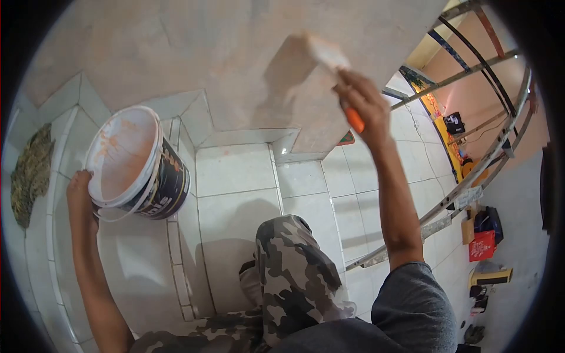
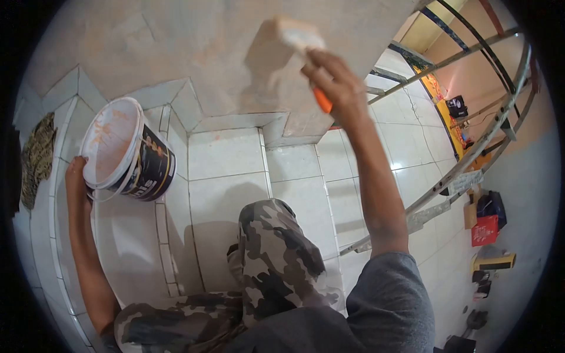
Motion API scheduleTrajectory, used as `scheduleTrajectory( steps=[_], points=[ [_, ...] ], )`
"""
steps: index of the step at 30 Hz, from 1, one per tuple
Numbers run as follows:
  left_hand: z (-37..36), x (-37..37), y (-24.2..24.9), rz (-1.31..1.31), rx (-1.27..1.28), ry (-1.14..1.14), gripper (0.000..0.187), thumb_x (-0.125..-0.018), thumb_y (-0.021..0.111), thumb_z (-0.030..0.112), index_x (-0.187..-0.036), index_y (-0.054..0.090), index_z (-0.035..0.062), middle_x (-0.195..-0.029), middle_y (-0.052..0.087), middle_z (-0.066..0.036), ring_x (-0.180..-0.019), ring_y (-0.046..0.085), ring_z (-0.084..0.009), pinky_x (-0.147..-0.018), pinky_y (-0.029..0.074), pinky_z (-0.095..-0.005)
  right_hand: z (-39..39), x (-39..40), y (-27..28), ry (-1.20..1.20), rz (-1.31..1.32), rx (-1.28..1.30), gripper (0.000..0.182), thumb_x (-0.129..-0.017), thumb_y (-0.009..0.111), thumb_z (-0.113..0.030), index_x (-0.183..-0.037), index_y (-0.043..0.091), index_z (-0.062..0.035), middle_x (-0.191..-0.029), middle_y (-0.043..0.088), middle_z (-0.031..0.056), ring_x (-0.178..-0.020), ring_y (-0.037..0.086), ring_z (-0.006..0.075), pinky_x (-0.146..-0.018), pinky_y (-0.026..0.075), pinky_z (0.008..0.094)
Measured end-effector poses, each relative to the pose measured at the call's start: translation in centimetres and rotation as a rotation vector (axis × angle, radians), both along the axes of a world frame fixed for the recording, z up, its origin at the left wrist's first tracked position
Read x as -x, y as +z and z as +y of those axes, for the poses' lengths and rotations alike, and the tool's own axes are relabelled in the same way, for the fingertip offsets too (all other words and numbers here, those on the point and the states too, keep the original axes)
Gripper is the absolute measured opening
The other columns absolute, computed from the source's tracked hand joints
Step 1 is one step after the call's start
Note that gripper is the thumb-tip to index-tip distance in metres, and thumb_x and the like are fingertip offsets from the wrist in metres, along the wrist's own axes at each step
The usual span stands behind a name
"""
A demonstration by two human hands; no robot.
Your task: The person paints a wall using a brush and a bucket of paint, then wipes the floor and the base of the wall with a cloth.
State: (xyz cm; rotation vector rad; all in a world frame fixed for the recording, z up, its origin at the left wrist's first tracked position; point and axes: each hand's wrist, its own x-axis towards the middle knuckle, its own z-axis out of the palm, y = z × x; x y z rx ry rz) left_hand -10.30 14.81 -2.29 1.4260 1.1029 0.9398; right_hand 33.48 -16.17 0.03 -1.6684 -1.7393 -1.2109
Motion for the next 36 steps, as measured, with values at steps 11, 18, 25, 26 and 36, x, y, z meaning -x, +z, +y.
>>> scheduleTrajectory(
  steps=[11,18,25,26,36],
  points=[
    [-0.2,-0.1,0.0,-0.022,-0.01,0.026,0.014,-0.086,0.055,0.019,-0.087,0.056,0.0053,-0.084,0.057,-0.004,-0.076,0.057,-0.0147,-0.068,0.047,-0.0297,0.5,0.9,-17.3,0.23,1.79,-1.307,0.013,-0.088,0.063,-0.005,-0.1,0.061,0.0006,-0.09,0.065,0.0084,-0.081,0.065,0.0176,-0.072,0.053,0.0274],
    [0.4,0.2,-0.2,-0.044,0.016,-0.001,0.013,-0.087,0.055,0.018,-0.089,0.057,0.0053,-0.082,0.058,-0.004,-0.072,0.059,-0.015,-0.065,0.048,-0.0293,5.4,-0.3,-12.2,0.367,1.949,-1.437,0.021,-0.089,0.056,-0.004,-0.11,0.056,-0.0012,-0.098,0.062,0.0097,-0.081,0.064,0.0175,-0.072,0.058,0.0337],
    [0.7,0.3,-0.1,-0.005,0.059,0.019,0.009,-0.089,0.055,0.017,-0.088,0.056,0.0077,-0.084,0.059,-0.003,-0.072,0.059,-0.013,-0.066,0.049,-0.0278,1.5,0.4,1.2,0.916,1.44,-1.239,0.024,-0.088,0.063,-0.005,-0.107,0.051,0.0032,-0.105,0.057,0.0111,-0.096,0.063,0.0209,-0.084,0.058,0.0341],
    [0.7,0.4,-0.1,-0.02,0.06,0.012,0.009,-0.09,0.055,0.017,-0.088,0.056,0.0077,-0.084,0.059,-0.003,-0.073,0.059,-0.013,-0.067,0.049,-0.0278,0.7,0.3,0.3,0.871,1.396,-1.202,0.027,-0.089,0.063,-0.005,-0.11,0.049,0.0033,-0.109,0.056,0.0122,-0.1,0.062,0.0218,-0.087,0.058,0.0348],
    [0.5,0.2,-0.1,-0.051,0.059,0.013,0.01,-0.09,0.054,0.018,-0.09,0.056,0.0075,-0.088,0.06,-0.003,-0.077,0.061,-0.0143,-0.07,0.051,-0.0298,-2.2,-3.0,-25.6,0.066,1.91,-1.555,0.016,-0.088,0.063,-0.012,-0.098,0.059,0.0006,-0.104,0.063,0.0124,-0.093,0.065,0.0228,-0.079,0.059,0.0354]
  ],
)
